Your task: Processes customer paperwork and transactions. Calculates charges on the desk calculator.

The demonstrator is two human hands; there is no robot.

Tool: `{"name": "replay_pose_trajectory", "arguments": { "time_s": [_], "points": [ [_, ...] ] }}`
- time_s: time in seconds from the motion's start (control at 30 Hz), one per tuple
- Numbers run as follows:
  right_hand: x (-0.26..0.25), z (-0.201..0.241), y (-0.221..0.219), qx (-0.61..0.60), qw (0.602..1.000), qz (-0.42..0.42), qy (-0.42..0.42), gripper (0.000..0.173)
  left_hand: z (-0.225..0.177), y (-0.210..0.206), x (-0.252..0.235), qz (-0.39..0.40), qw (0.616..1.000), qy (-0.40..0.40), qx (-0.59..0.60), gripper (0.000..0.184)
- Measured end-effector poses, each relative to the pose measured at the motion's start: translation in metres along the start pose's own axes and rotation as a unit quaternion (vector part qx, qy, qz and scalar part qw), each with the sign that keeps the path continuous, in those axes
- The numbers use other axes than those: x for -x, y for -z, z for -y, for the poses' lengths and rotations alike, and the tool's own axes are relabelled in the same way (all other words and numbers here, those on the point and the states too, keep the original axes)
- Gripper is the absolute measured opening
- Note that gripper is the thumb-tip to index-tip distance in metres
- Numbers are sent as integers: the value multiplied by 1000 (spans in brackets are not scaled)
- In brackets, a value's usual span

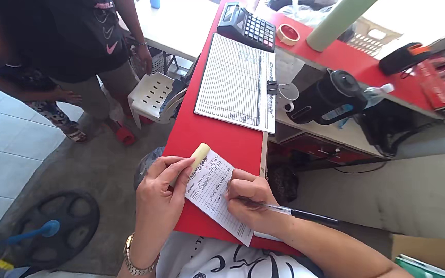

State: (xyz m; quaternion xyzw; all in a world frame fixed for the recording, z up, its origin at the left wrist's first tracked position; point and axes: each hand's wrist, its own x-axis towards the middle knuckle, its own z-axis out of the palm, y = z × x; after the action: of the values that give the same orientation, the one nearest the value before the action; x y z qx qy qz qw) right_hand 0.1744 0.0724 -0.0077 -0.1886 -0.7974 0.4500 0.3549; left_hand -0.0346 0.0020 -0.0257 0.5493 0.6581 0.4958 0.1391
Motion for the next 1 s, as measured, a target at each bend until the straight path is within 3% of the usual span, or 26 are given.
{"name": "replay_pose_trajectory", "arguments": {
  "time_s": [0.17,0.3,1.0],
  "points": [
    [-6,-5,10,46,995,58,64,14,0,0,0,0,1000,-2,8,20],
    [-8,-12,16,-47,998,29,8,9,1,0,-1,0,1000,-9,5,20],
    [-6,-8,13,-13,1000,-9,-1,14,-2,0,-2,-2,1000,-8,9,21]
  ]
}}
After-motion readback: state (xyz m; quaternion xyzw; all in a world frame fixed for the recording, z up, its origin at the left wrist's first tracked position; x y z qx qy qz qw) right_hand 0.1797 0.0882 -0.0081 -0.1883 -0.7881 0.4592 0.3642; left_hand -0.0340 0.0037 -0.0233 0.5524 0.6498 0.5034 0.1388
